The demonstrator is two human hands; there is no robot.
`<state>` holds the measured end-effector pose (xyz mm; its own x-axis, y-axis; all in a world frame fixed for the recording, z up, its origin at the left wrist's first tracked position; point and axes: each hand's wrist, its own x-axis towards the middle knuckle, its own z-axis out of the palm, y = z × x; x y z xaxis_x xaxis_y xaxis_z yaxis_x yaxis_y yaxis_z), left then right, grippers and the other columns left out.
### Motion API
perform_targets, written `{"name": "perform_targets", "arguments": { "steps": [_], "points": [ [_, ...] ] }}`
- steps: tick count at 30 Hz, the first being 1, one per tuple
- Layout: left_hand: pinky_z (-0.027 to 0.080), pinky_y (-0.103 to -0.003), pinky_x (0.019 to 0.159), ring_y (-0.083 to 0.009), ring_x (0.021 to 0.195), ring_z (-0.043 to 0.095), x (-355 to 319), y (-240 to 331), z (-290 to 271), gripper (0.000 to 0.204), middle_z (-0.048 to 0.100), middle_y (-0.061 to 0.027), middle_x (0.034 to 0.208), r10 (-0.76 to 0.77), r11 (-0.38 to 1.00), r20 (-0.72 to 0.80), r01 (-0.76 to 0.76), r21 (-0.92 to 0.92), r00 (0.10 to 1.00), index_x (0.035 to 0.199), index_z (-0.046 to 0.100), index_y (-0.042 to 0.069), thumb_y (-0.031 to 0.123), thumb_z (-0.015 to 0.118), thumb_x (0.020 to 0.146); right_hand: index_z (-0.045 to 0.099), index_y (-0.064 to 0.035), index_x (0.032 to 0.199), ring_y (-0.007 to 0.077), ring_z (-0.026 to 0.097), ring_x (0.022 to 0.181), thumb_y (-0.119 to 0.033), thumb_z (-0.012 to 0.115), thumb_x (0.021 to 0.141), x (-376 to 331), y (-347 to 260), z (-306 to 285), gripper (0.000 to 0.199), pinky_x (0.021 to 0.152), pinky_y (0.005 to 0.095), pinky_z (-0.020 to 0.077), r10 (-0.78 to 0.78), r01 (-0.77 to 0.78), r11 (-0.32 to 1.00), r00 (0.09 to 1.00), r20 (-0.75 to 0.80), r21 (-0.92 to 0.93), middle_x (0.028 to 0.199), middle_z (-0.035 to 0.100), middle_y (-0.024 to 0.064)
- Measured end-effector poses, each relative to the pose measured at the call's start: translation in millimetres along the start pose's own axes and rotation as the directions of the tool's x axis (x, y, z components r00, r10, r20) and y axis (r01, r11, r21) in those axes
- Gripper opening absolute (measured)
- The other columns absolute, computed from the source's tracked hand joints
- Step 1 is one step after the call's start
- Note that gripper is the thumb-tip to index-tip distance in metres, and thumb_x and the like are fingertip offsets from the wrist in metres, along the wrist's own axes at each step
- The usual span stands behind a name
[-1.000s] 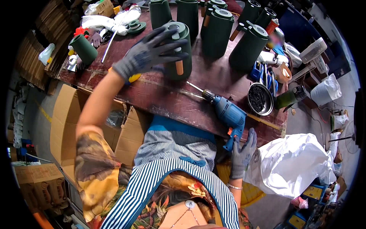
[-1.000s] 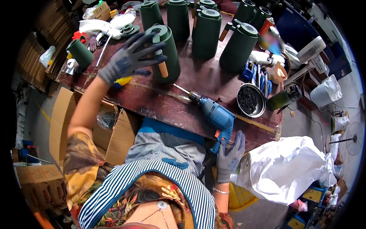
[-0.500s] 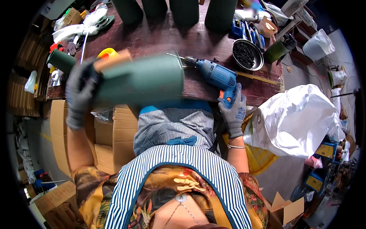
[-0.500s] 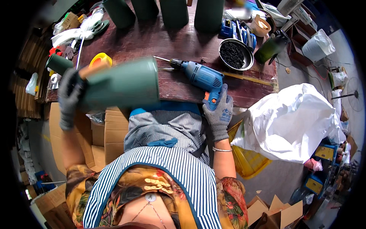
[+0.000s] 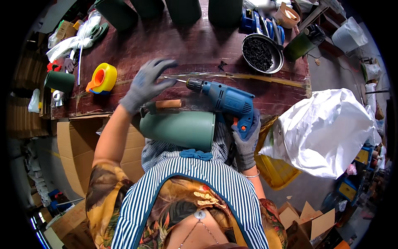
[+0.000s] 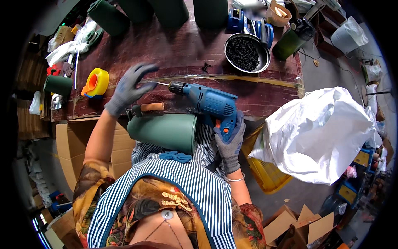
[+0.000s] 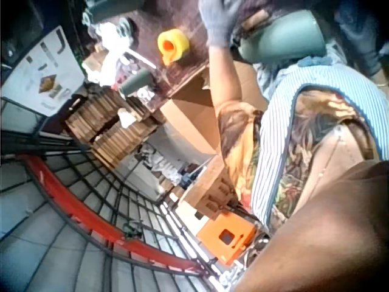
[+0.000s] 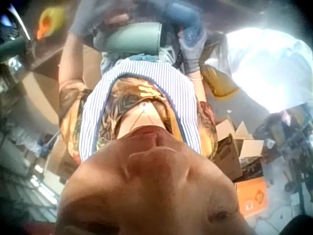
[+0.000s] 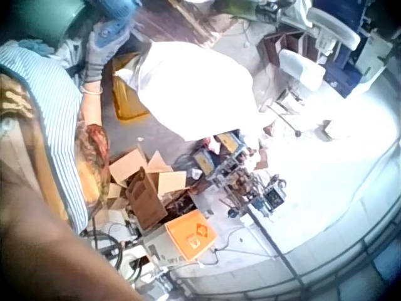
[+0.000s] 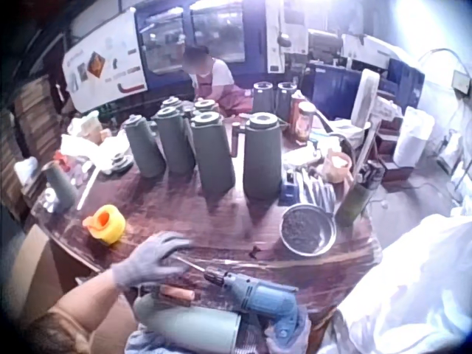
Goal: The person attaches a wooden handle to a green pitcher using a power drill and then wraps the pitcher in plastic before placing it into a cardboard box.
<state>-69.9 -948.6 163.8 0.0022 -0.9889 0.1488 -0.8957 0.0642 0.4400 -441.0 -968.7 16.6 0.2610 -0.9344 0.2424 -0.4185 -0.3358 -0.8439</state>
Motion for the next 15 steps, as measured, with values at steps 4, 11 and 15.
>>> {"name": "perform_targets", "arguments": {
  "steps": [4,11,15],
  "points": [
    [0.049,-0.041,0.095,-0.0261,0.107,0.064,94.2,43.2,73.8,0.046,0.069,-0.0049,0.115,0.306,0.941,0.109,-0.318,0.113,0.946,0.128,0.063,0.016,0.025,0.074,0.084,0.027,-0.0049,0.155,0.0381,0.049,0.13,-0.031,0.083,0.075,2.0,-5.9,-3.6,0.101,0.109,0.0464,0.04,0.12,-0.128,0.984,0.99,0.071,0.127,0.146,0.044,0.021],
    [0.053,-0.039,0.082,-0.0259,0.093,0.071,146.1,81.5,124.1,0.031,0.071,-0.0088,0.097,0.164,0.789,0.512,-0.423,0.445,0.843,0.123,0.063,0.016,0.016,0.06,0.092,0.026,-0.0049,0.156,0.0383,0.051,0.129,-0.029,0.083,0.075,6.2,-8.3,-9.8,0.101,0.107,0.0449,0.0427,0.038,-0.04,0.999,0.997,0.063,0.029,0.148,0.043,0.0216],
    [0.055,-0.042,0.081,-0.0284,0.095,0.071,150.4,72.5,121.9,0.03,0.071,-0.0097,0.097,0.227,0.802,0.536,-0.468,0.371,0.813,0.122,0.063,0.014,0.014,0.06,0.092,0.026,-0.0048,0.156,0.0372,0.049,0.132,-0.028,0.083,0.075,8.0,-6.1,-6.7,0.102,0.11,0.0447,0.0404,0.051,-0.056,0.995,0.996,0.068,0.077,0.15,0.042,0.0213]
  ]
}}
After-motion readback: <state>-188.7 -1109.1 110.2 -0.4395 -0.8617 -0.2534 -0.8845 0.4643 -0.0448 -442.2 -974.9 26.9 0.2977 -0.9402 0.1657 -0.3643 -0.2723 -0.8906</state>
